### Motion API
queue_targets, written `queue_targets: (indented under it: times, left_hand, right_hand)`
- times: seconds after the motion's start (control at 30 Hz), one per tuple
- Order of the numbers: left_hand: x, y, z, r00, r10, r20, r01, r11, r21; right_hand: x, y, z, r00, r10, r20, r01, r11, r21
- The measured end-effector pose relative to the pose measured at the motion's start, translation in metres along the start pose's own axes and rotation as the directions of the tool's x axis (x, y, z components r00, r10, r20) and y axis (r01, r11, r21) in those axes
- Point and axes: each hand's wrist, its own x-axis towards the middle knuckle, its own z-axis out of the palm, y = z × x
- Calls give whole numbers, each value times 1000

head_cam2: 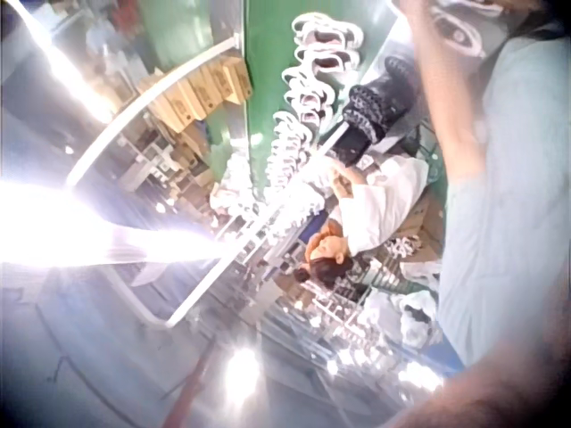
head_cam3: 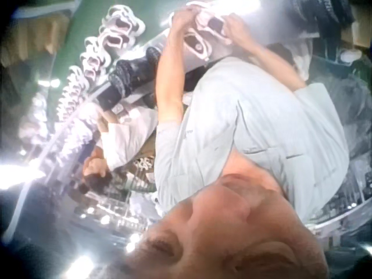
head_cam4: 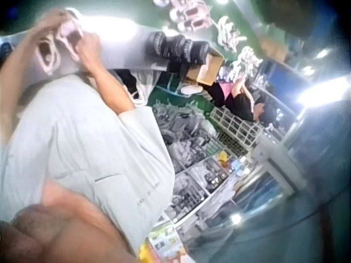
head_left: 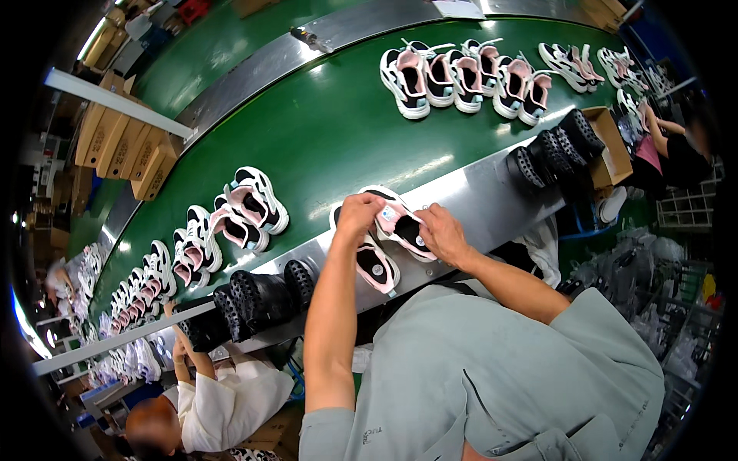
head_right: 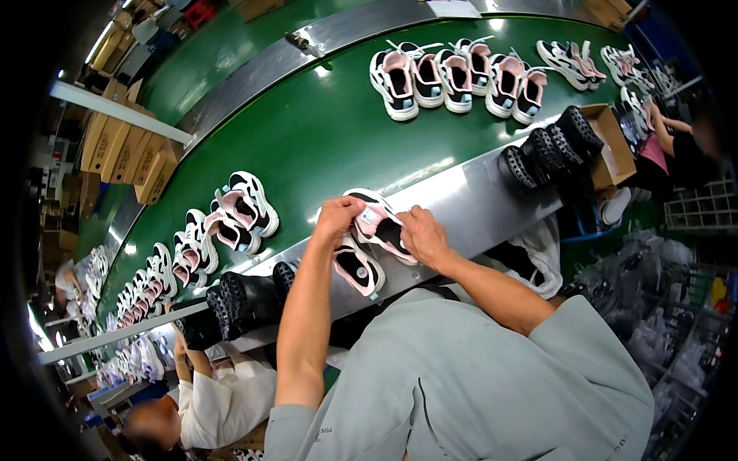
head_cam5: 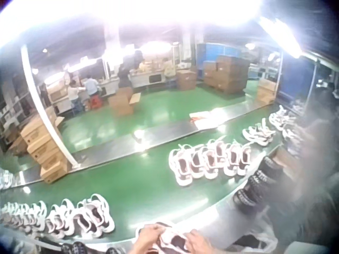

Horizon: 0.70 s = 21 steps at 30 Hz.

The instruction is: The person assembles shoes by taking white and purple shoes from a conveyor belt, inserting black components into them by hand, and then placing them back onto the belt.

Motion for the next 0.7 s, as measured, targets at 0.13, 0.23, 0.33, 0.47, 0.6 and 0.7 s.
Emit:
queue_targets:
  times: [0.13, 0.23, 0.33, 0.47, 0.6, 0.7]
  left_hand:
    - [8, 15, 0, 959, -249, 138, 243, 968, 57]
    - [2, 38, 26, 967, -197, 162, 169, 971, 171]
    - [10, 20, 37, 953, 241, 185, -292, 892, 345]
    - [-20, 29, 65, 854, 518, 52, -351, 498, 793]
    - [-55, 49, 77, 936, 353, -3, -260, 696, 670]
    - [-55, 38, 79, 940, 339, -39, -248, 758, 603]
  right_hand:
    - [-2, 3, -3, 999, 33, -9, -33, 999, -34]
    - [-8, 13, -7, 996, 70, -47, -73, 995, -61]
    - [-11, 26, 6, 992, 38, -122, -44, 998, -42]
    - [-24, 41, -47, 986, 137, -94, -128, 987, 93]
    - [-50, 94, -174, 738, 466, -489, -528, 849, 11]
    - [-57, 142, -232, 699, 356, -620, -628, 720, -294]
